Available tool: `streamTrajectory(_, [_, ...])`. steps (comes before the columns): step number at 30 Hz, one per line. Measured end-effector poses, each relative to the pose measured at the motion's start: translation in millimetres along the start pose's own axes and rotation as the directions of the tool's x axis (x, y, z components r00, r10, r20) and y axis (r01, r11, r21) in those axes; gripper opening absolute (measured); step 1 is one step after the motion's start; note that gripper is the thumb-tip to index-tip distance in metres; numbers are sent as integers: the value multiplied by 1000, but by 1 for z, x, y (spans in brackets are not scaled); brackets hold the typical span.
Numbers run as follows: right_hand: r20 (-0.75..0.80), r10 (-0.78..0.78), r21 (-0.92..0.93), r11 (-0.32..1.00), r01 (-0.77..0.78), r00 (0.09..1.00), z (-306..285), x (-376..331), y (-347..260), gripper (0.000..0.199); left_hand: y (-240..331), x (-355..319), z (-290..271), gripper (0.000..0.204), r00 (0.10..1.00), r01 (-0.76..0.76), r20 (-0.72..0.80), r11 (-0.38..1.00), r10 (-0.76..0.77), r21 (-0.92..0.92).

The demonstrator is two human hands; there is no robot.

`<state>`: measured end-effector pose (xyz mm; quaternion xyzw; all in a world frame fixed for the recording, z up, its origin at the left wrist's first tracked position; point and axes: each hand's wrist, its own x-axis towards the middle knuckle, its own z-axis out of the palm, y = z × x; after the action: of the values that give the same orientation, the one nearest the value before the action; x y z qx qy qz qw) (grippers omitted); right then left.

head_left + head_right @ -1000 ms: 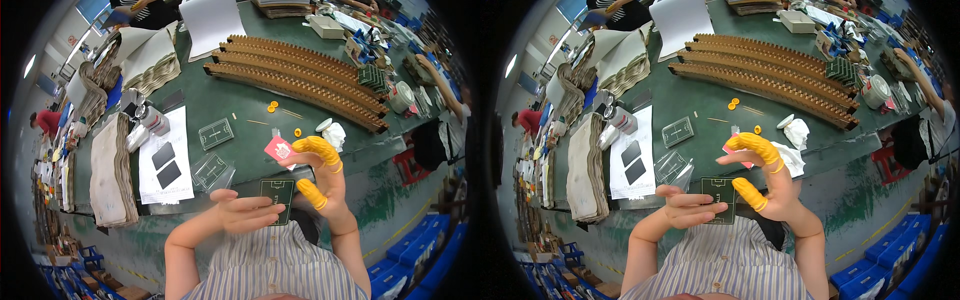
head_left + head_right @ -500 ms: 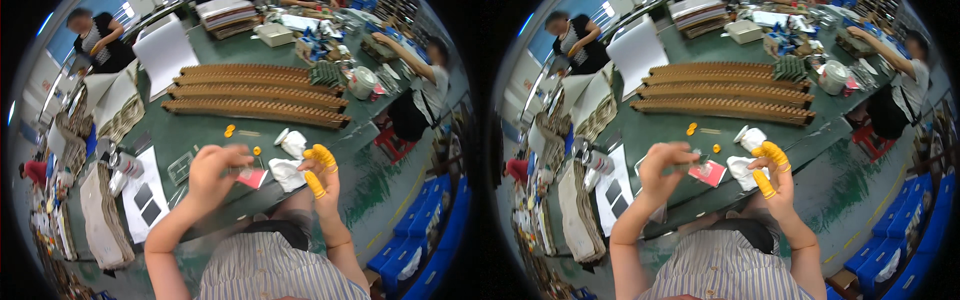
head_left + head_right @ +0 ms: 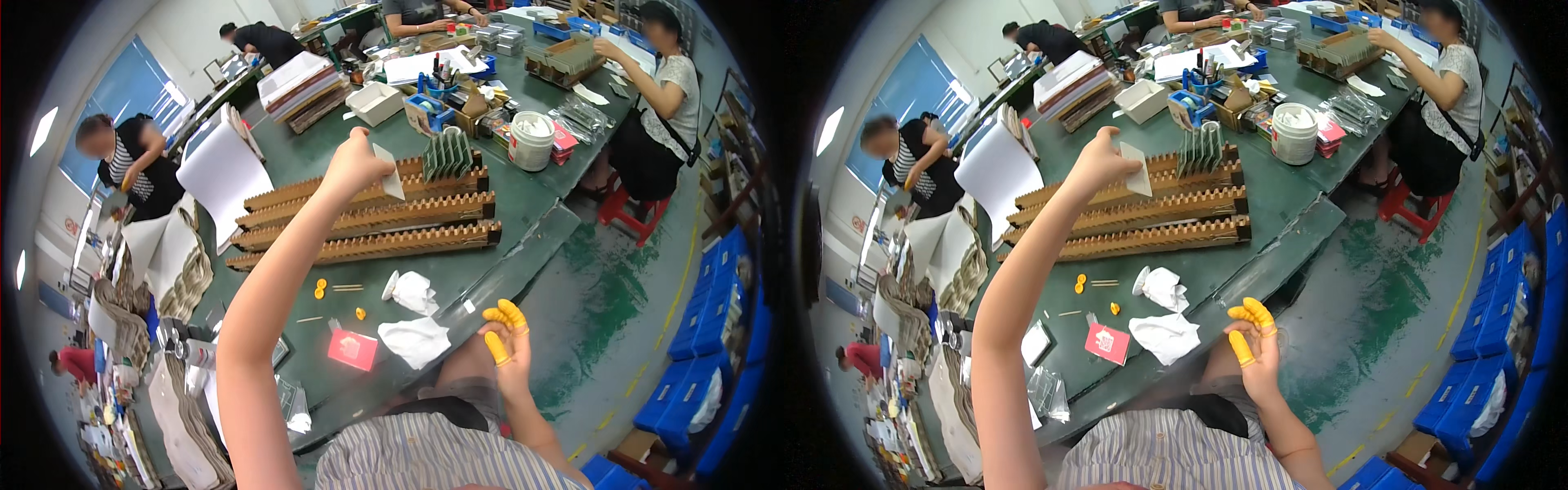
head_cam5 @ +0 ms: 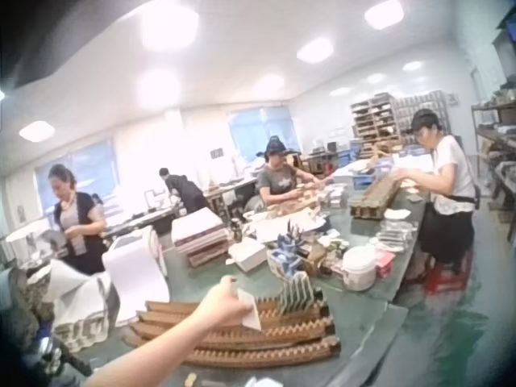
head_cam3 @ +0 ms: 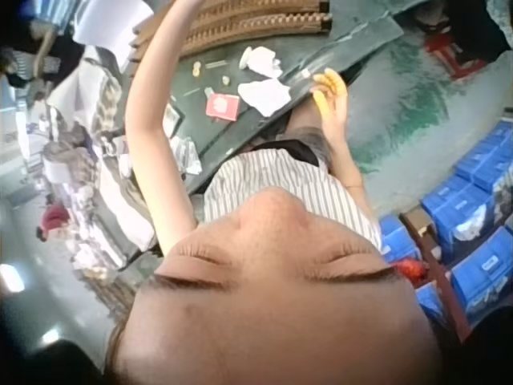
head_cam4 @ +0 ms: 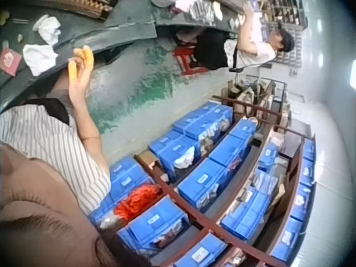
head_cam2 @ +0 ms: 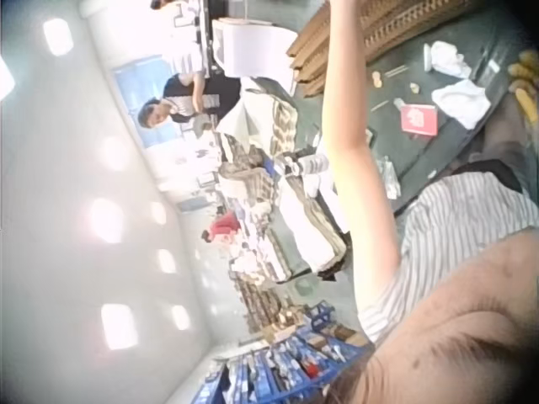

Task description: The person wipes the surface of small rectangular cards using a white cloth. They handle the cards one by one, turning them over to clean both sides, and place them into a clear plastic sleeve. The person wears yellow finger cots on their right hand while performing the task.

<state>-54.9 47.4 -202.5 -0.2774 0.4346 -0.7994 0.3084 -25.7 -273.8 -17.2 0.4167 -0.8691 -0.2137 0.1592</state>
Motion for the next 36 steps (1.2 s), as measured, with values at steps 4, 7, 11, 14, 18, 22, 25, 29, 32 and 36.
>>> streamTrajectory(4, [-85,57,16,998,-56,995,-18,-5,11,48,26,33,13,75,997,6,77,996,-13,91])
streamTrajectory(7, [-132,76,9,997,-76,988,-25,-7,16,48,42,51,22,73,993,-24,121,975,-3,219])
streamTrajectory(11, [-147,93,14,996,-92,985,-36,-8,15,47,37,70,35,66,990,-99,134,918,51,384])
streamTrajectory(14, [-175,84,20,996,-82,981,-44,-4,14,47,40,72,39,56,985,-86,168,920,22,383])
streamTrajectory(18, [-196,46,7,999,-46,980,-51,0,13,48,43,75,46,42,982,-56,185,896,-29,440])
streamTrajectory(22, [-195,20,15,1000,-17,981,-51,1,10,48,47,74,49,39,982,-45,187,902,-39,429])
streamTrajectory(25, [-195,23,25,1000,-19,981,-48,1,9,48,46,74,52,41,985,-57,171,884,-27,463])
streamTrajectory(29, [-203,31,4,1000,-31,979,-44,-2,8,48,41,77,54,46,996,-52,94,872,7,486])
streamTrajectory(32, [-203,27,-47,998,-37,979,-39,-7,5,46,39,55,45,52,964,-126,-124,820,233,559])
streamTrajectory(36, [-196,-19,-112,994,-3,980,-31,-10,-1,44,48,4,7,36,904,-303,-69,745,422,594])
